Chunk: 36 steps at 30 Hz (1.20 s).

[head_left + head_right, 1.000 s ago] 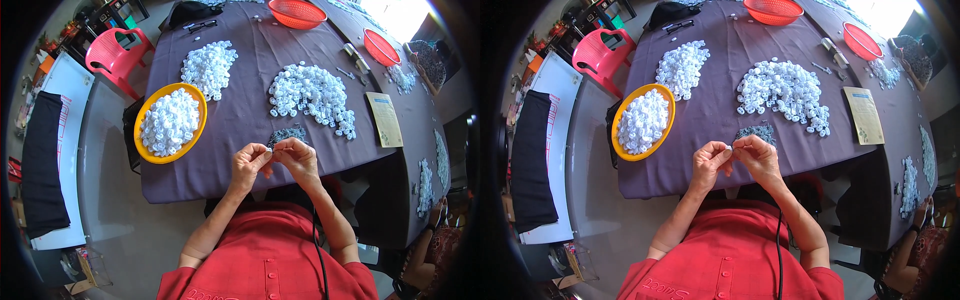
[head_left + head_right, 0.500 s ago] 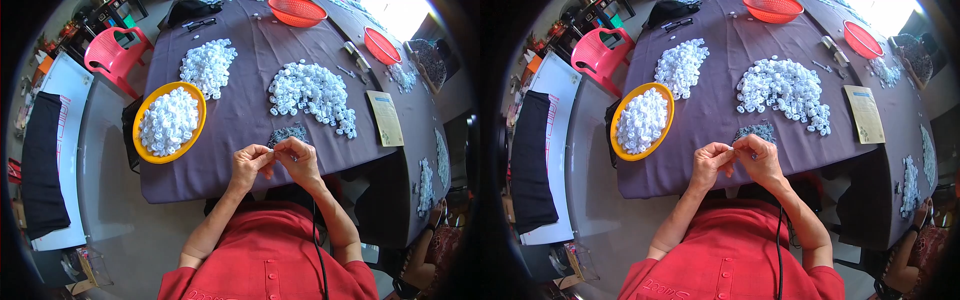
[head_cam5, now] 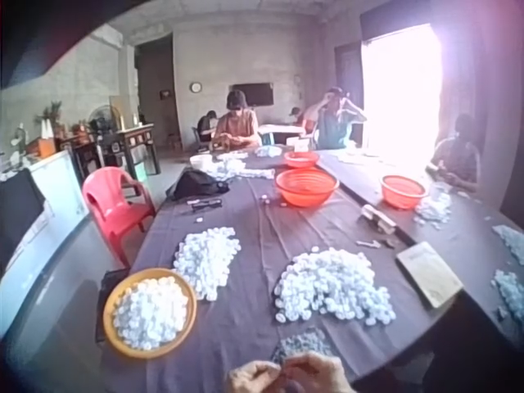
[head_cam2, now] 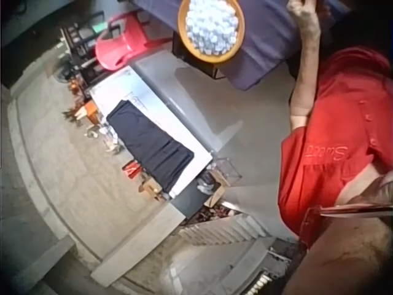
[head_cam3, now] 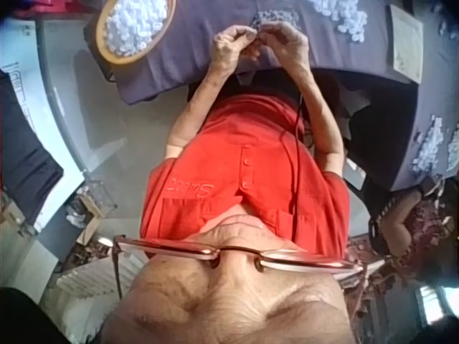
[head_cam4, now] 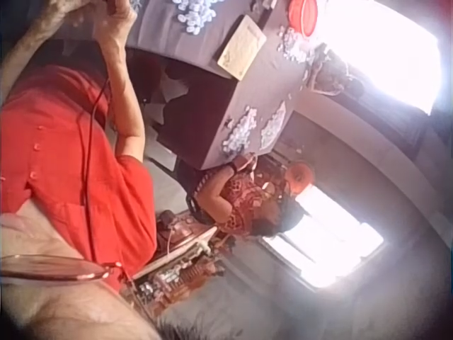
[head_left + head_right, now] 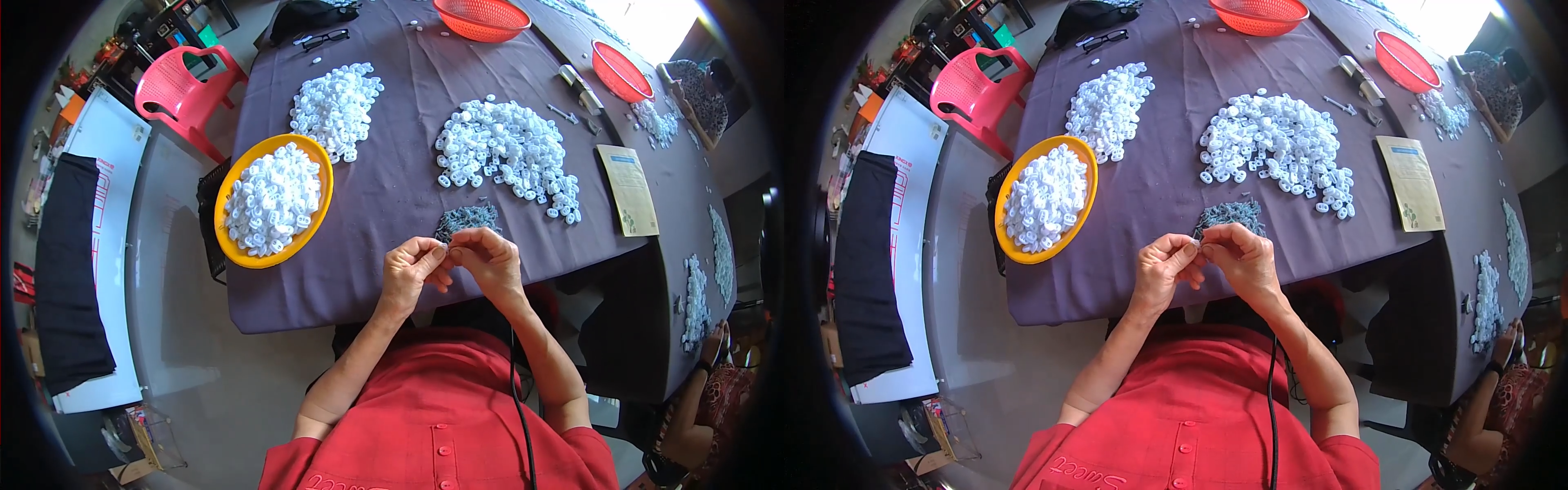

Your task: The person assembles small white plastic rings by hand, inserting metal inserts into them.

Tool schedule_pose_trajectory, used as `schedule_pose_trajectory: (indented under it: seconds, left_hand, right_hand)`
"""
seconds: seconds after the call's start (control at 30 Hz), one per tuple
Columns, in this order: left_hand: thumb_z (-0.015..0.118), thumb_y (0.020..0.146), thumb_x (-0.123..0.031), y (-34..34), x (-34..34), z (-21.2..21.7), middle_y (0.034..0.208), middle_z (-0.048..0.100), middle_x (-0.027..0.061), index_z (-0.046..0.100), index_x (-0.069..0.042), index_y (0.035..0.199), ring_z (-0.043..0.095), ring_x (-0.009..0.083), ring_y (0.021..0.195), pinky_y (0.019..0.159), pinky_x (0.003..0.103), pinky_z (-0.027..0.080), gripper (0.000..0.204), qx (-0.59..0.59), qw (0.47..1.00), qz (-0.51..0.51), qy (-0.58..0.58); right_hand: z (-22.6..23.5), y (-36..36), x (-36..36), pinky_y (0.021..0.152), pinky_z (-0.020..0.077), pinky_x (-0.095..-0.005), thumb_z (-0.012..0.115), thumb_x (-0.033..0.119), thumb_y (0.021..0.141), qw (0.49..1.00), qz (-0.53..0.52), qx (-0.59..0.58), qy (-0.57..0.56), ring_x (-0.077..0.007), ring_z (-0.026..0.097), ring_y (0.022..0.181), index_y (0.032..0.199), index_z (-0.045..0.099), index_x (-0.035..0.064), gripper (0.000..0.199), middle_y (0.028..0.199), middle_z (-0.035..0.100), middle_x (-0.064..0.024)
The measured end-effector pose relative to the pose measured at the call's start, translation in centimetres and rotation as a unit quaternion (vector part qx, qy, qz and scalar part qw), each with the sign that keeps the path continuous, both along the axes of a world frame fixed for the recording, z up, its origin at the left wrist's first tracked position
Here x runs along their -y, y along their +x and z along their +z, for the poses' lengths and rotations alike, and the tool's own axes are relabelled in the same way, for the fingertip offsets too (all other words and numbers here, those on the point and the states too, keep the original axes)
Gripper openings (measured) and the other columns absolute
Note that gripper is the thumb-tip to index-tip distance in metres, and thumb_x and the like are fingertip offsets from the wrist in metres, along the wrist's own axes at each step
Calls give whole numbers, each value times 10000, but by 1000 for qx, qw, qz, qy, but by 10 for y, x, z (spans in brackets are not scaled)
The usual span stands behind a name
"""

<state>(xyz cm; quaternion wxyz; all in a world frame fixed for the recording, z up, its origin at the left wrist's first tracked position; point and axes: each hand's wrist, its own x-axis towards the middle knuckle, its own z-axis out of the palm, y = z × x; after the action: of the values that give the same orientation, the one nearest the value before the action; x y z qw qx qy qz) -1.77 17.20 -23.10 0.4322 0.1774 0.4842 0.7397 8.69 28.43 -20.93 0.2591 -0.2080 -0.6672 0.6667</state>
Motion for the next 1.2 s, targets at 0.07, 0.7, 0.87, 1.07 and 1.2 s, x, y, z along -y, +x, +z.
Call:
schedule_pose_trajectory:
  seconds: [0.07, 0.7, 0.87, 1.07, 1.2]
  left_hand:
    - [581, 916, -143, 1, 0, 1, 759, 658, 94, 617, 4, 940, 615, 132, 552, 472, 235, 514, 153, 1, 1000, -4, -2]
    - [590, 913, -140, 4, -4, -7, 678, 640, 53, 611, -35, 888, 504, 54, 462, 400, 178, 375, 110, -51, 999, 10, -12]
    - [585, 915, -141, 5, -11, -1, 663, 642, 51, 613, -28, 859, 510, 53, 468, 405, 183, 388, 129, -106, 994, 13, -29]
    - [556, 932, -142, 1, -13, 0, 713, 653, 72, 604, -14, 914, 569, 82, 518, 448, 196, 457, 138, -52, 998, -4, -25]
    - [536, 942, -142, -3, -11, 2, 731, 658, 93, 595, 8, 937, 600, 103, 551, 470, 212, 490, 161, -53, 998, -8, -18]
  right_hand:
    - [1, 1, 1, 683, 526, -232, 628, -41, 824, 999, -20, 36, 19, -90, 626, 730, 920, 627, 0, 104, 780, 662, -33]
    - [-8, 1, 0, 554, 482, -243, 549, -4, 867, 994, 23, 45, 98, -91, 595, 628, 854, 565, -11, 21, 688, 616, -55]
    - [-2, 1, -7, 572, 495, -229, 574, 10, 867, 997, 24, 68, 23, -81, 608, 643, 843, 589, -11, 36, 680, 637, -44]
    - [-7, -4, -10, 574, 486, -222, 602, 17, 864, 995, 1, 95, -24, -65, 586, 640, 852, 609, -7, 27, 692, 631, -19]
    - [-11, -8, -9, 596, 473, -219, 577, 0, 875, 995, 16, 80, -50, -52, 550, 658, 873, 616, -20, 44, 708, 610, -6]
